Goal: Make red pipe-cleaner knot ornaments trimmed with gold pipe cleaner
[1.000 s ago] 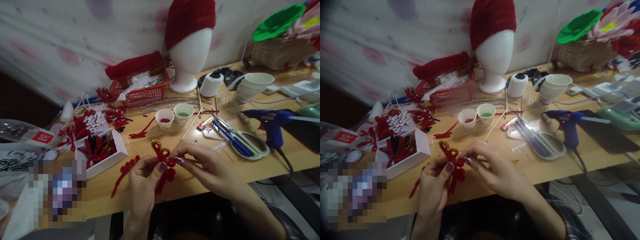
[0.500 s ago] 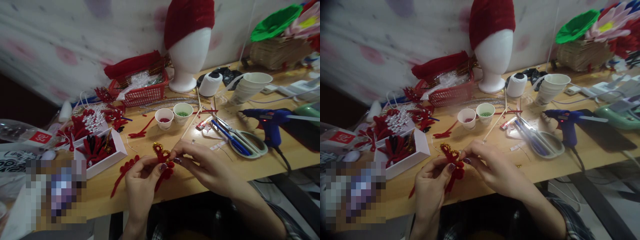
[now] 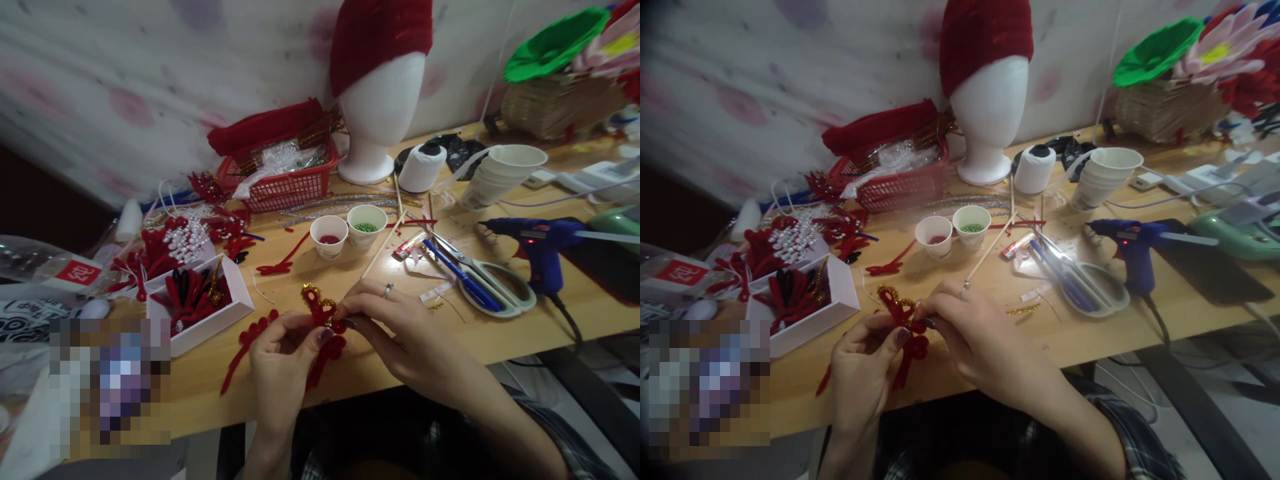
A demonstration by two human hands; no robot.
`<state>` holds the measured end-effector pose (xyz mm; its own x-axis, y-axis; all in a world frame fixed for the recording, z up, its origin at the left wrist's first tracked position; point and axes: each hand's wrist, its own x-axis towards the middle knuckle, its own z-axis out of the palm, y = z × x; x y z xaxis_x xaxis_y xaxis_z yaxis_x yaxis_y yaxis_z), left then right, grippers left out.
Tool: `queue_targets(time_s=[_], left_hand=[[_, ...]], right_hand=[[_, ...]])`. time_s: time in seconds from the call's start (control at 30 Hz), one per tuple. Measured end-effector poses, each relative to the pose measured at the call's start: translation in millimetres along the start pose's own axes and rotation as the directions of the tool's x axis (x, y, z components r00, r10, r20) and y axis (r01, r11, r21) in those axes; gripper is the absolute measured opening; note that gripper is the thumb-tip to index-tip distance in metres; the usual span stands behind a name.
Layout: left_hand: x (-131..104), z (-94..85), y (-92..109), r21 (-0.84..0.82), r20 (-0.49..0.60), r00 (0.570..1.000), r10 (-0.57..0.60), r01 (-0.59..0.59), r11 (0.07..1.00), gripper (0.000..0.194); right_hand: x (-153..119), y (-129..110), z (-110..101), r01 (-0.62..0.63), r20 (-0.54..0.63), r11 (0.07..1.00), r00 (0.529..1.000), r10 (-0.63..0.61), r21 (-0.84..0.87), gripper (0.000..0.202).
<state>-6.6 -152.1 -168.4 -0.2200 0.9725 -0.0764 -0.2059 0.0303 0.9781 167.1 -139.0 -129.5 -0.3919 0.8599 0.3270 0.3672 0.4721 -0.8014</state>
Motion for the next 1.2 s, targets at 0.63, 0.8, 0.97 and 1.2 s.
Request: queue_targets(time_s=[0.63,0.8,0.97,1.2], left_hand=[[-17,11.8,12,-0.142,0.153,0.986,0.067,-0.045,0.989,0.019],[-21,19.6,13,-0.105,0.062,0.985,0.161,-0.154,0.983,0.018],[-12,8.6,16,-0.195,-0.044,0.984,0.173,-0.179,0.964,0.020],[17,-39.9,32,-0.232,-0.258,0.933,0.252,-0.313,0.921,0.032]], right_hand=[[-8,10,4,-0.124,0.083,0.880,0.992,0.096,0.458,0.015],[-8,12,3,-0.127,0.033,0.878,0.991,0.126,0.462,0.016],[-7,10,-5,-0.121,-0.036,0.922,0.989,0.145,0.368,0.015],[-10,18,-12,-0.172,-0.150,0.945,0.964,0.220,0.278,0.010]])
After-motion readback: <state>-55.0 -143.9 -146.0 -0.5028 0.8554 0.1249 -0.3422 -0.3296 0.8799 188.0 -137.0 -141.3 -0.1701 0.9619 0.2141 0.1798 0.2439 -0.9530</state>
